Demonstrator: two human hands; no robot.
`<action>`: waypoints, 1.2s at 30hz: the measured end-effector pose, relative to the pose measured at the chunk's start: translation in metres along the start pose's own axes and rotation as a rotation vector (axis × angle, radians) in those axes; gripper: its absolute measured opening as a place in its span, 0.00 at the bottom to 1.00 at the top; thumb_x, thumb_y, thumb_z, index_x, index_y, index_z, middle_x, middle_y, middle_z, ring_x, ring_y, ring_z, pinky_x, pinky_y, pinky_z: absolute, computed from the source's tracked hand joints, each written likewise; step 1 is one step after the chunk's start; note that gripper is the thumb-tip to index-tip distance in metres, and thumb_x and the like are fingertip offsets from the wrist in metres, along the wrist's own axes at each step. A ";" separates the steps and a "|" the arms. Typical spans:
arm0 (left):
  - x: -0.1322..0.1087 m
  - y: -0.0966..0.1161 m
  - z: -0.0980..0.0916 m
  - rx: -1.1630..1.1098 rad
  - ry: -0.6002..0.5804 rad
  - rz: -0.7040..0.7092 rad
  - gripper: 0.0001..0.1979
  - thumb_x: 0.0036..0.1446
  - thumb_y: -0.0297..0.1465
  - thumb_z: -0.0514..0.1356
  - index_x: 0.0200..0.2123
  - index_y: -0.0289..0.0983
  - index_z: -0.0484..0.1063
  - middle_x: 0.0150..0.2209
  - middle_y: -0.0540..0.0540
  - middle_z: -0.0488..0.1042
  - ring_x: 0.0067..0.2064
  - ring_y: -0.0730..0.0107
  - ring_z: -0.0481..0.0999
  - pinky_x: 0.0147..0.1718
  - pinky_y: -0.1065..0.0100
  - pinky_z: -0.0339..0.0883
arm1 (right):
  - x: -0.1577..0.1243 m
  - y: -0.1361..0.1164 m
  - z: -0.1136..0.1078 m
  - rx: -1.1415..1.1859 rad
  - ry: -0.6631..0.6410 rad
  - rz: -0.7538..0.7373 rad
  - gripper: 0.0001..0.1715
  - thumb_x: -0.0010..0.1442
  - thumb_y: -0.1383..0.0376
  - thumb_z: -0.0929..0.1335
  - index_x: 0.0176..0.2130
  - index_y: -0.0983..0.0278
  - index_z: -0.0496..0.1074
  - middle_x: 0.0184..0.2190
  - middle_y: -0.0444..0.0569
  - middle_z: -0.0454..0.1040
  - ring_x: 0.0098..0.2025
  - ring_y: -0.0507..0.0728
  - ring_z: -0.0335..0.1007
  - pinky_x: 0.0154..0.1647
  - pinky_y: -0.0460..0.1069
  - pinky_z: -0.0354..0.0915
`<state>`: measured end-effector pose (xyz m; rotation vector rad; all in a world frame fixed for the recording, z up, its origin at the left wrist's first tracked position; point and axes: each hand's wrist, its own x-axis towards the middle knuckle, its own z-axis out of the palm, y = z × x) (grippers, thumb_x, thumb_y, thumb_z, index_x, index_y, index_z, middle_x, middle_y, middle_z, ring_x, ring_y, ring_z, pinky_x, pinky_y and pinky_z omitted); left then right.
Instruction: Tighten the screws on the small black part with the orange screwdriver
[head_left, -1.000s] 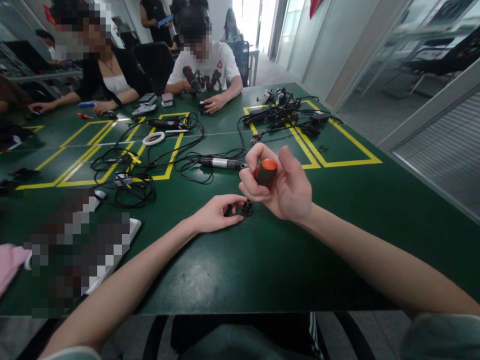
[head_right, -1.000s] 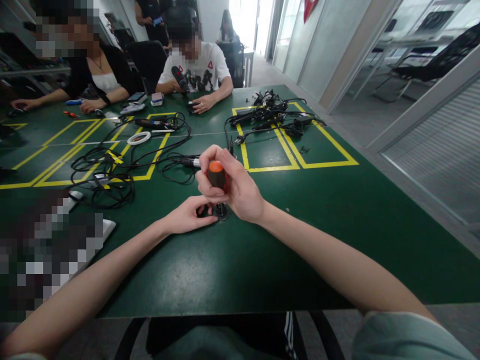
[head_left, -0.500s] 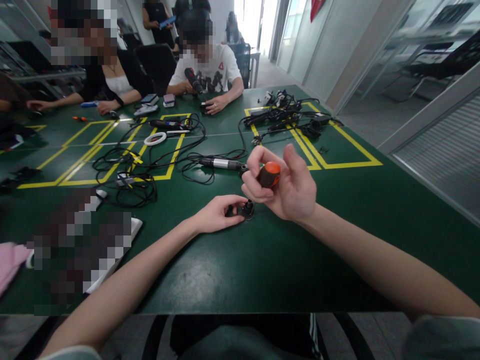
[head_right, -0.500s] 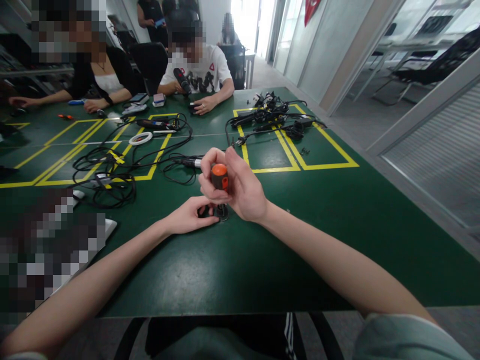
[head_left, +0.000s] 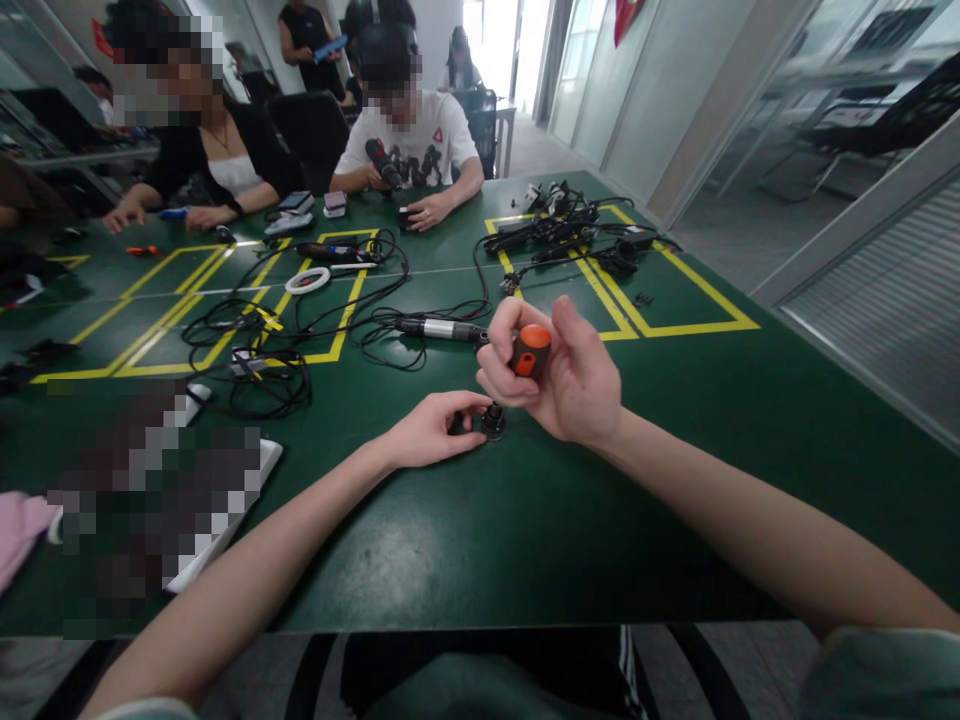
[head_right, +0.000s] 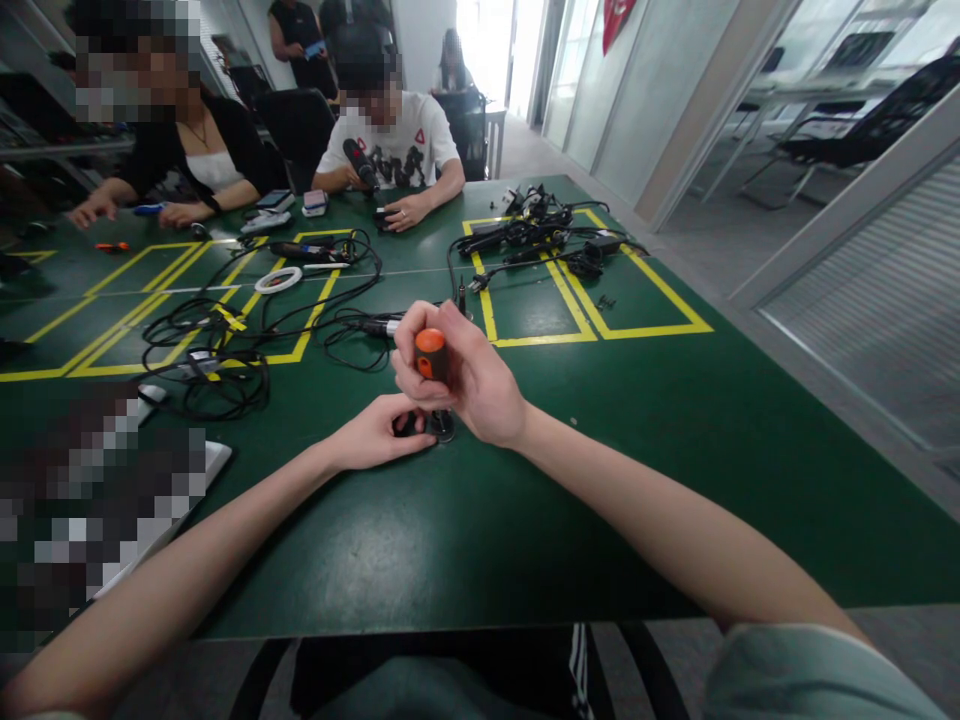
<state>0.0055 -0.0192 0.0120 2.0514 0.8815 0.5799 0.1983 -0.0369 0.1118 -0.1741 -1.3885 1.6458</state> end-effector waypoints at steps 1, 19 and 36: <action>0.000 0.000 0.000 0.002 -0.001 0.002 0.22 0.61 0.33 0.69 0.57 0.34 0.79 0.37 0.49 0.79 0.33 0.72 0.69 0.36 0.70 0.67 | -0.001 0.001 0.000 -0.004 0.004 -0.008 0.28 0.71 0.41 0.67 0.35 0.59 0.63 0.18 0.32 0.53 0.18 0.46 0.41 0.20 0.43 0.46; 0.000 0.002 0.001 -0.020 0.004 -0.011 0.19 0.60 0.33 0.70 0.54 0.34 0.79 0.34 0.50 0.76 0.33 0.72 0.69 0.36 0.69 0.66 | -0.004 0.000 -0.002 0.002 -0.040 -0.003 0.23 0.71 0.43 0.68 0.40 0.58 0.62 0.18 0.31 0.54 0.17 0.46 0.39 0.19 0.42 0.44; 0.002 0.006 0.001 -0.048 0.003 0.000 0.17 0.59 0.32 0.68 0.51 0.35 0.80 0.33 0.51 0.74 0.32 0.72 0.68 0.34 0.70 0.65 | -0.004 0.002 -0.002 -0.020 -0.025 -0.025 0.23 0.72 0.46 0.69 0.36 0.59 0.63 0.17 0.32 0.57 0.17 0.47 0.41 0.19 0.43 0.46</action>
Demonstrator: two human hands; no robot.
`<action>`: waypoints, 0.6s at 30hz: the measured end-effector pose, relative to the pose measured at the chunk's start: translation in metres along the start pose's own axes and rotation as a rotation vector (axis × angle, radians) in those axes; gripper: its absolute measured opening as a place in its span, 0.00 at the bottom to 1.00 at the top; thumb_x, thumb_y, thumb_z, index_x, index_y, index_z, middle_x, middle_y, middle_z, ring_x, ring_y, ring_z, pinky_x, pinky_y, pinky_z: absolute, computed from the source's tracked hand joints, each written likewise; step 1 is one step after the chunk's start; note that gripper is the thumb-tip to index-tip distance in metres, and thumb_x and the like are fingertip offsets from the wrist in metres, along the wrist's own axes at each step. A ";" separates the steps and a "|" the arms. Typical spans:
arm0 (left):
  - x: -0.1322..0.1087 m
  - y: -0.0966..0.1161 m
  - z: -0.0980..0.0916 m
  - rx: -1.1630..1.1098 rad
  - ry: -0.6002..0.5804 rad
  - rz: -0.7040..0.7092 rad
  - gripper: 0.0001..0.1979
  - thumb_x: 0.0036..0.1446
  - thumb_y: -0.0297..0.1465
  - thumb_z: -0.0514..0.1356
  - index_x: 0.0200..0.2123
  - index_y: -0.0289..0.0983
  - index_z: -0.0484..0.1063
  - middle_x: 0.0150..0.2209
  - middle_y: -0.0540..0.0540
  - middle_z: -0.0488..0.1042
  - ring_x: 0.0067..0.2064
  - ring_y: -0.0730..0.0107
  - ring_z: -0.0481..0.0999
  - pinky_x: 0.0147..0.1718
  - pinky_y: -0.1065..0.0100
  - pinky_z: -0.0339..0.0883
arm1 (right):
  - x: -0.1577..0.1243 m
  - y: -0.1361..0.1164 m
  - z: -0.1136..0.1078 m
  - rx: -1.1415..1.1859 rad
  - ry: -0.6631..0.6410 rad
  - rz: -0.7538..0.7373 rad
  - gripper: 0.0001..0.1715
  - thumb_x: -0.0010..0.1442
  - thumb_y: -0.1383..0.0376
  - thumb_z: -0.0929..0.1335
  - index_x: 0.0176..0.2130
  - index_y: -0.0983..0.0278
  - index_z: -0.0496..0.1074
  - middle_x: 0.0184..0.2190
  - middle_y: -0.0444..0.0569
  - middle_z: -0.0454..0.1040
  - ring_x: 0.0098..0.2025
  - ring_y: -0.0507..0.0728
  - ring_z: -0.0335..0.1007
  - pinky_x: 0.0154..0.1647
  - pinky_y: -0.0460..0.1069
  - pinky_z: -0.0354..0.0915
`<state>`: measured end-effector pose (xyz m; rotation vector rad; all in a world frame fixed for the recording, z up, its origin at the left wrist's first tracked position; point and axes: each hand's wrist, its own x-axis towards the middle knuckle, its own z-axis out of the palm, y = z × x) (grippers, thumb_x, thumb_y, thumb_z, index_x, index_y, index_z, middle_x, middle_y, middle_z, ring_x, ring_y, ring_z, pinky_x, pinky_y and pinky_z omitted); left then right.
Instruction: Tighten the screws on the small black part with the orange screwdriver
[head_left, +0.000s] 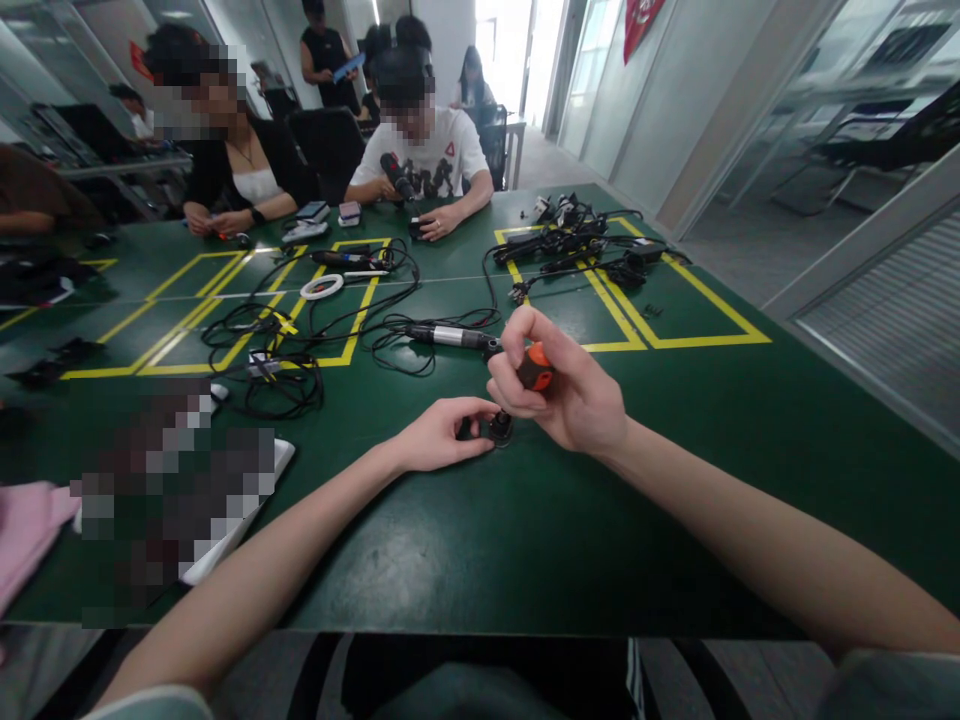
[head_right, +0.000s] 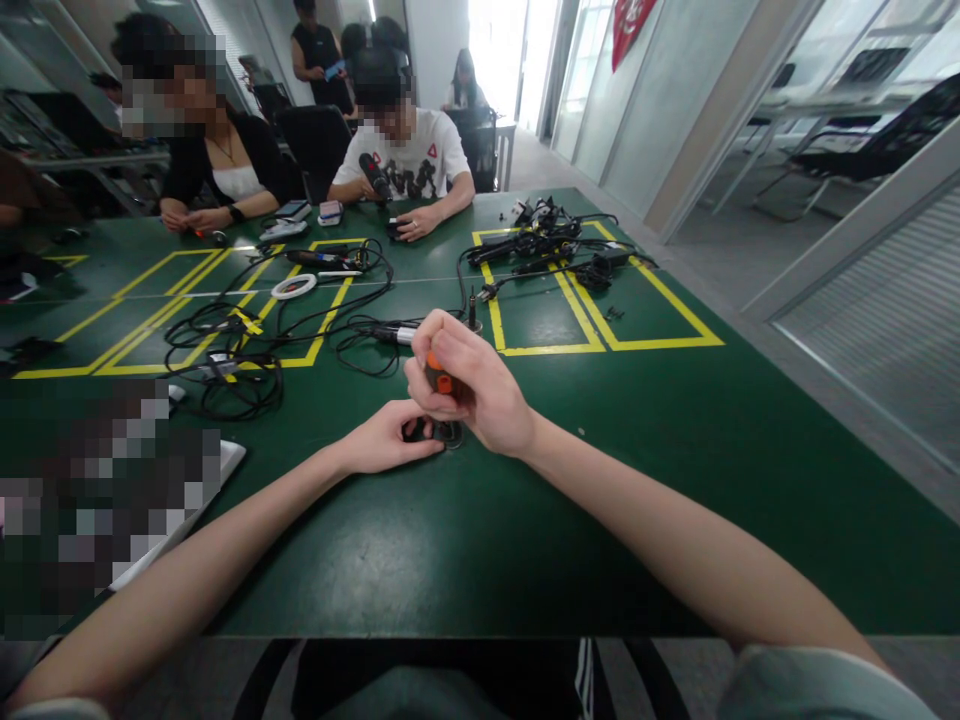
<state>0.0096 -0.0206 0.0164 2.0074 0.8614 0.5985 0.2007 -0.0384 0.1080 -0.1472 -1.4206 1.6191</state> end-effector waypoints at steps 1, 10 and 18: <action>0.000 0.000 0.000 -0.006 0.000 -0.001 0.17 0.58 0.32 0.68 0.51 0.35 0.80 0.33 0.51 0.75 0.32 0.72 0.68 0.34 0.70 0.65 | 0.001 0.000 -0.001 -0.009 0.007 0.008 0.24 0.72 0.45 0.69 0.35 0.59 0.63 0.17 0.32 0.57 0.16 0.47 0.42 0.18 0.43 0.47; 0.000 -0.002 -0.001 0.010 -0.019 0.007 0.16 0.60 0.31 0.68 0.51 0.35 0.80 0.32 0.52 0.74 0.32 0.72 0.68 0.34 0.71 0.64 | 0.003 -0.002 0.003 -0.046 0.004 0.059 0.37 0.70 0.37 0.65 0.27 0.63 0.68 0.19 0.38 0.58 0.18 0.47 0.48 0.17 0.45 0.48; -0.001 -0.002 -0.001 0.006 -0.003 -0.025 0.19 0.59 0.33 0.69 0.53 0.35 0.80 0.34 0.50 0.76 0.32 0.71 0.68 0.34 0.70 0.64 | 0.003 -0.001 -0.001 0.037 0.016 0.026 0.24 0.69 0.45 0.71 0.36 0.59 0.63 0.18 0.32 0.56 0.17 0.46 0.43 0.17 0.42 0.46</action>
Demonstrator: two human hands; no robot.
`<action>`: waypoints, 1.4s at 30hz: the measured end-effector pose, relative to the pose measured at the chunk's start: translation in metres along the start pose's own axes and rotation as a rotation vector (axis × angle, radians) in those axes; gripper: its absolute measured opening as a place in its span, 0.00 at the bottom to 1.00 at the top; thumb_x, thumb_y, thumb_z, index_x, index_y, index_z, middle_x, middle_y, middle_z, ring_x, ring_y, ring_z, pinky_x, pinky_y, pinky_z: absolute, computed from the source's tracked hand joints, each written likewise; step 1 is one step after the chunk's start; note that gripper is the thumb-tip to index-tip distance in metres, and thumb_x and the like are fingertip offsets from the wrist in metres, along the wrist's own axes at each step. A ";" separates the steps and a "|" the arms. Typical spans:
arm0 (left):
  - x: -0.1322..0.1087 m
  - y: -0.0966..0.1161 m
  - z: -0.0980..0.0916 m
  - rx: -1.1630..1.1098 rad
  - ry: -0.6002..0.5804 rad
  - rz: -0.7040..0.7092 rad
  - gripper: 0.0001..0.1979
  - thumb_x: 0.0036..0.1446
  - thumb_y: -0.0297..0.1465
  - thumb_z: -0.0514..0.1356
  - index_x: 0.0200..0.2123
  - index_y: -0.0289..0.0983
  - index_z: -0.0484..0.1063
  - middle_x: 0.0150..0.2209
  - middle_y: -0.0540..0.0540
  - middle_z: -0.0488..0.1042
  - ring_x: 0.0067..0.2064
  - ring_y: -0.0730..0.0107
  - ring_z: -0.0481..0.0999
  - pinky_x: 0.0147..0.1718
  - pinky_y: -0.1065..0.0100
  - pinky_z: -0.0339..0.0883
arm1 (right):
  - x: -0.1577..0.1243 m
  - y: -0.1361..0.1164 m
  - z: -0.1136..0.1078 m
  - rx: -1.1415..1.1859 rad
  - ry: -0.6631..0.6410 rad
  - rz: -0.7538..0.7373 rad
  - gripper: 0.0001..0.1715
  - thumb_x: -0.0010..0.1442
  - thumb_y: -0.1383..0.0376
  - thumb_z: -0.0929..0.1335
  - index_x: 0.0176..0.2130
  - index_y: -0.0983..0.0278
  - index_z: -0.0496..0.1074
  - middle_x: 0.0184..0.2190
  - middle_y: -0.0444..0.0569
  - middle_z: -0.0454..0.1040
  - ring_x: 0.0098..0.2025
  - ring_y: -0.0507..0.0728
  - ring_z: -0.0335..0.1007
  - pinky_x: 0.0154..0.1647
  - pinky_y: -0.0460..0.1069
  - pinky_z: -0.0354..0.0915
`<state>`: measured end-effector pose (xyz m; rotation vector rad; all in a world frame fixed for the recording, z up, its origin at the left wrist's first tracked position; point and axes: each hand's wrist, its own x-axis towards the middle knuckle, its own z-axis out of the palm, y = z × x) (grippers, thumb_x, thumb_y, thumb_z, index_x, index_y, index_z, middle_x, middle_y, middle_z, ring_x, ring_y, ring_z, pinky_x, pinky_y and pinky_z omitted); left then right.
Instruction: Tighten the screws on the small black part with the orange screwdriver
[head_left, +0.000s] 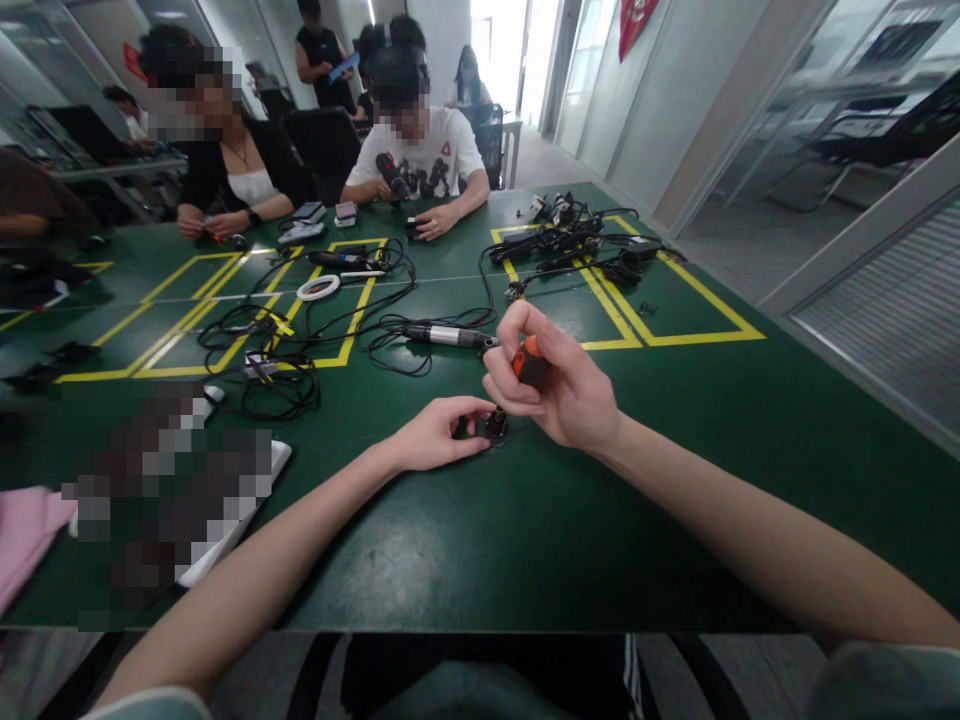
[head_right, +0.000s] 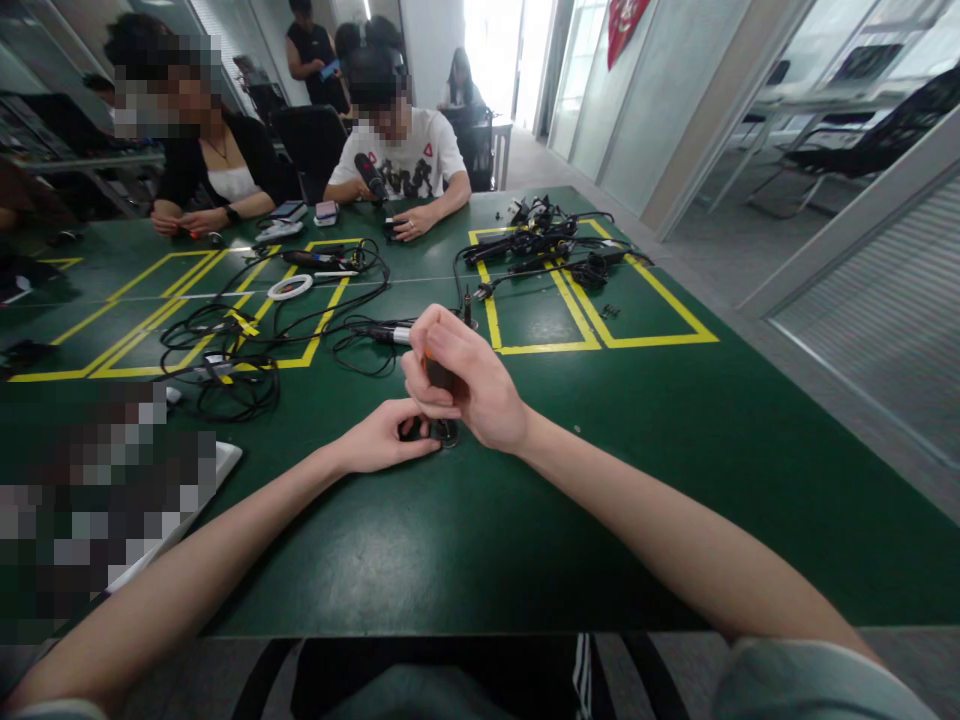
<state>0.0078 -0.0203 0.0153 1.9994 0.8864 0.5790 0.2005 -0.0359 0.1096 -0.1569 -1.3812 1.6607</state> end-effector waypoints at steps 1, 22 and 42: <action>0.000 0.000 0.000 -0.005 0.002 0.003 0.19 0.59 0.34 0.69 0.53 0.35 0.80 0.34 0.50 0.76 0.32 0.71 0.68 0.34 0.70 0.64 | 0.001 0.000 0.000 -0.018 0.011 -0.005 0.25 0.69 0.44 0.71 0.34 0.60 0.64 0.18 0.34 0.58 0.17 0.46 0.45 0.17 0.42 0.48; 0.000 0.002 -0.002 0.018 -0.022 0.022 0.22 0.60 0.33 0.68 0.57 0.33 0.79 0.36 0.49 0.77 0.33 0.73 0.68 0.35 0.70 0.64 | 0.005 -0.002 0.000 0.026 0.047 0.011 0.34 0.74 0.42 0.66 0.26 0.63 0.64 0.17 0.35 0.52 0.17 0.45 0.42 0.17 0.41 0.44; 0.000 -0.001 -0.002 0.046 -0.023 0.019 0.23 0.61 0.33 0.68 0.58 0.34 0.79 0.37 0.49 0.78 0.33 0.73 0.68 0.35 0.70 0.66 | 0.001 -0.002 0.003 0.037 0.010 -0.044 0.29 0.73 0.43 0.67 0.30 0.61 0.64 0.17 0.33 0.51 0.17 0.45 0.39 0.18 0.42 0.43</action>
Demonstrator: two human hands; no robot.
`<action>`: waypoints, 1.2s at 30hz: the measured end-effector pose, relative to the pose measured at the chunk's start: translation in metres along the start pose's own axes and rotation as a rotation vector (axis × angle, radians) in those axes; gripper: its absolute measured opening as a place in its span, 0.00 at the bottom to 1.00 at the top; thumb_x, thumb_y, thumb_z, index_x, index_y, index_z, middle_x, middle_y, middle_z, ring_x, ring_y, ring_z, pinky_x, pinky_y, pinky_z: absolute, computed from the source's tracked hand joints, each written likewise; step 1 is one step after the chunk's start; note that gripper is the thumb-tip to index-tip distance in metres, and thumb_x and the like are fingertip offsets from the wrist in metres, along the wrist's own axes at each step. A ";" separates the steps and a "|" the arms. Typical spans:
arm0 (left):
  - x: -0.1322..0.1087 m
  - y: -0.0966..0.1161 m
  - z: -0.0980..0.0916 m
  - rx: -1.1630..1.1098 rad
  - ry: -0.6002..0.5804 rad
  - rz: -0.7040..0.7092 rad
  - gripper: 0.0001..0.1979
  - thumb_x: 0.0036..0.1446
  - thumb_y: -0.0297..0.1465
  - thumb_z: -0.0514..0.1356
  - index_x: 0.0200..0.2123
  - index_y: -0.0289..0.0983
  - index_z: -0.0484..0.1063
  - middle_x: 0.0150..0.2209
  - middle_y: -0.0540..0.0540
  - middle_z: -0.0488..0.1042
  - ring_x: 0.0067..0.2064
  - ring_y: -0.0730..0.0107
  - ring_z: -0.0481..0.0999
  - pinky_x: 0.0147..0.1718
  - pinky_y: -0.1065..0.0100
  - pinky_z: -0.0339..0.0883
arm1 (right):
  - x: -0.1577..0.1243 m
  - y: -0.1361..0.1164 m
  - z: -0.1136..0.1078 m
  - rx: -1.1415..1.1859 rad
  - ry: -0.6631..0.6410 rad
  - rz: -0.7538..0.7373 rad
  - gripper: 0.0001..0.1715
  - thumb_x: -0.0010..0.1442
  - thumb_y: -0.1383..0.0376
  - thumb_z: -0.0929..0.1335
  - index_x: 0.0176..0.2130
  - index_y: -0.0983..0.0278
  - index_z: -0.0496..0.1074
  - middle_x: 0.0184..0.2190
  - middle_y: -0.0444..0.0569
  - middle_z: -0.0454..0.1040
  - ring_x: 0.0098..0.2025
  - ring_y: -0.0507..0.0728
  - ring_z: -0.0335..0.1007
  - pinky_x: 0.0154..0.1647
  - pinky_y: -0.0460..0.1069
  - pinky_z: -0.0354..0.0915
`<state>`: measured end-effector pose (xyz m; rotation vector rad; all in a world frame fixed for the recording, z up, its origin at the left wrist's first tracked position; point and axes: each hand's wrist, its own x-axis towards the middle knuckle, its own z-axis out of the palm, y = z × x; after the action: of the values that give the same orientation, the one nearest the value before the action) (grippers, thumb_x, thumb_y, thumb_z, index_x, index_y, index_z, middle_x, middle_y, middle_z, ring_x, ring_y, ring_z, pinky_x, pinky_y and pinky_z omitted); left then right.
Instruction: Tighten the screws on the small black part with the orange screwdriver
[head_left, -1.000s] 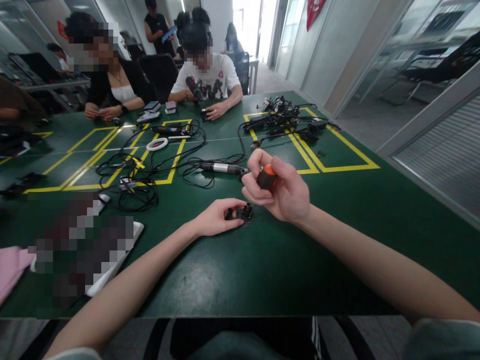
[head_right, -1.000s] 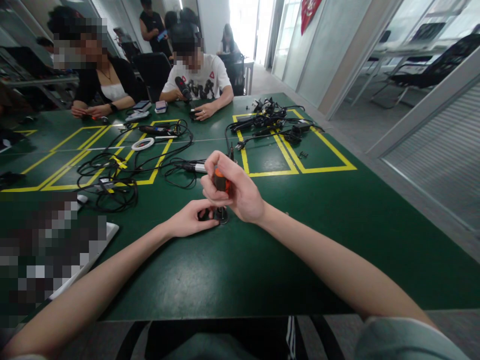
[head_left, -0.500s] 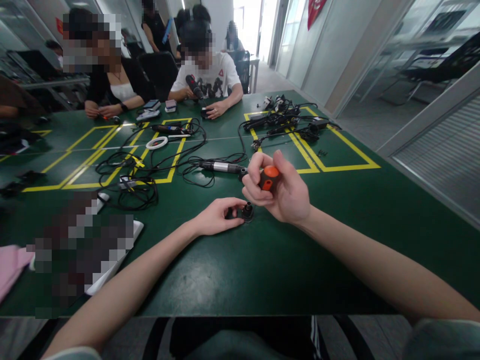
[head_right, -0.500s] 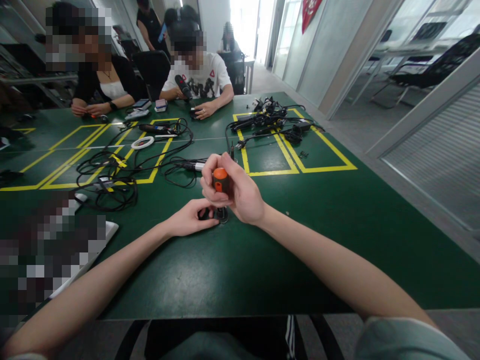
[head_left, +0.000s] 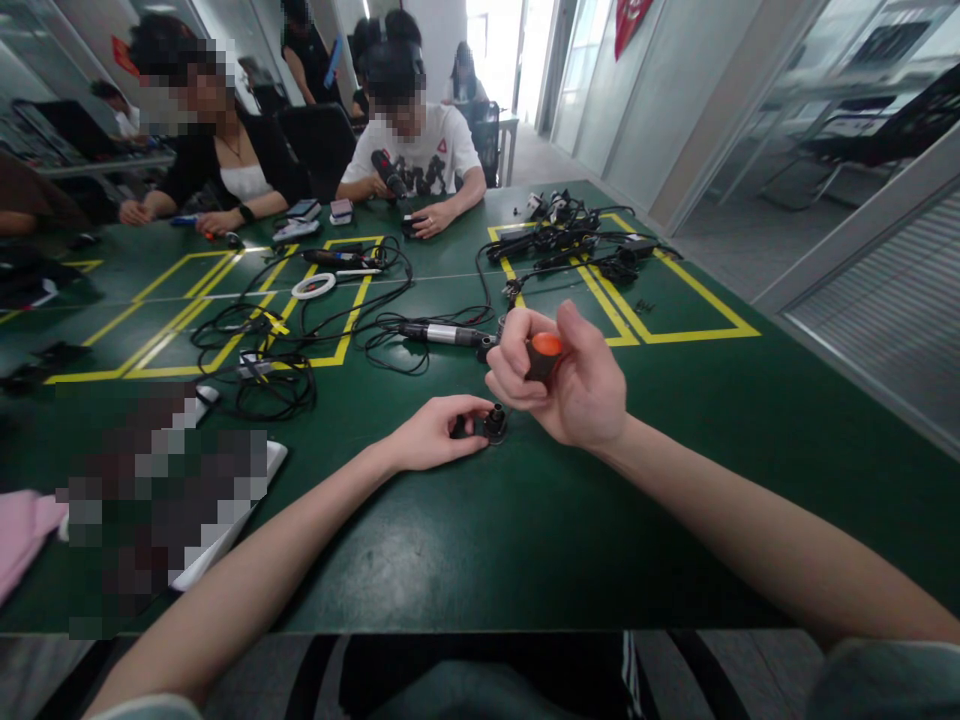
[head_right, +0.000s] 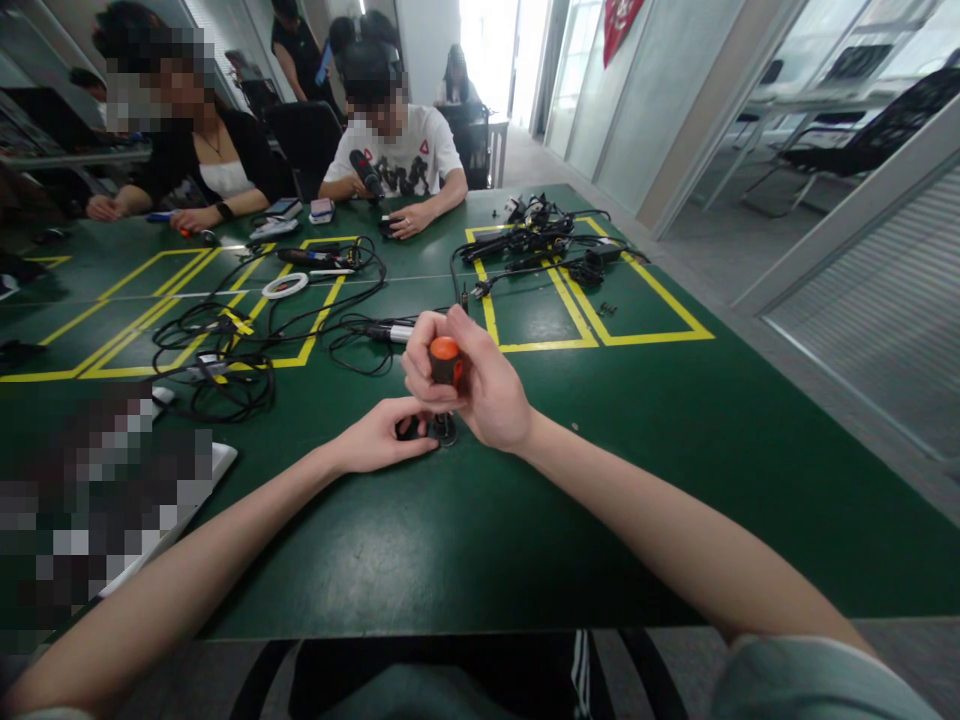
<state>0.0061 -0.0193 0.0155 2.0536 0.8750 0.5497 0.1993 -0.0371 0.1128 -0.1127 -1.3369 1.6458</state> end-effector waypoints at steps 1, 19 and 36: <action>0.000 0.000 0.000 -0.003 -0.001 0.005 0.23 0.61 0.33 0.68 0.58 0.33 0.79 0.37 0.48 0.78 0.33 0.73 0.68 0.35 0.70 0.66 | -0.001 0.001 -0.001 0.000 -0.004 -0.013 0.26 0.72 0.45 0.68 0.33 0.61 0.64 0.17 0.32 0.52 0.18 0.45 0.39 0.19 0.42 0.44; -0.003 -0.005 0.003 0.063 0.020 0.094 0.24 0.65 0.40 0.69 0.61 0.36 0.74 0.48 0.43 0.81 0.39 0.66 0.77 0.42 0.64 0.73 | -0.002 0.005 -0.003 -0.068 0.011 -0.072 0.25 0.71 0.43 0.70 0.37 0.61 0.67 0.21 0.35 0.57 0.21 0.46 0.43 0.20 0.42 0.46; -0.003 -0.002 0.005 0.130 0.019 0.055 0.21 0.65 0.41 0.66 0.56 0.38 0.74 0.41 0.47 0.78 0.37 0.65 0.75 0.40 0.65 0.70 | -0.001 0.006 -0.002 -0.081 0.067 -0.052 0.22 0.73 0.48 0.69 0.36 0.62 0.69 0.23 0.38 0.61 0.21 0.47 0.50 0.21 0.43 0.50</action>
<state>0.0063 -0.0236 0.0110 2.1989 0.8880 0.5560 0.1970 -0.0358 0.1065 -0.1783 -1.3453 1.5320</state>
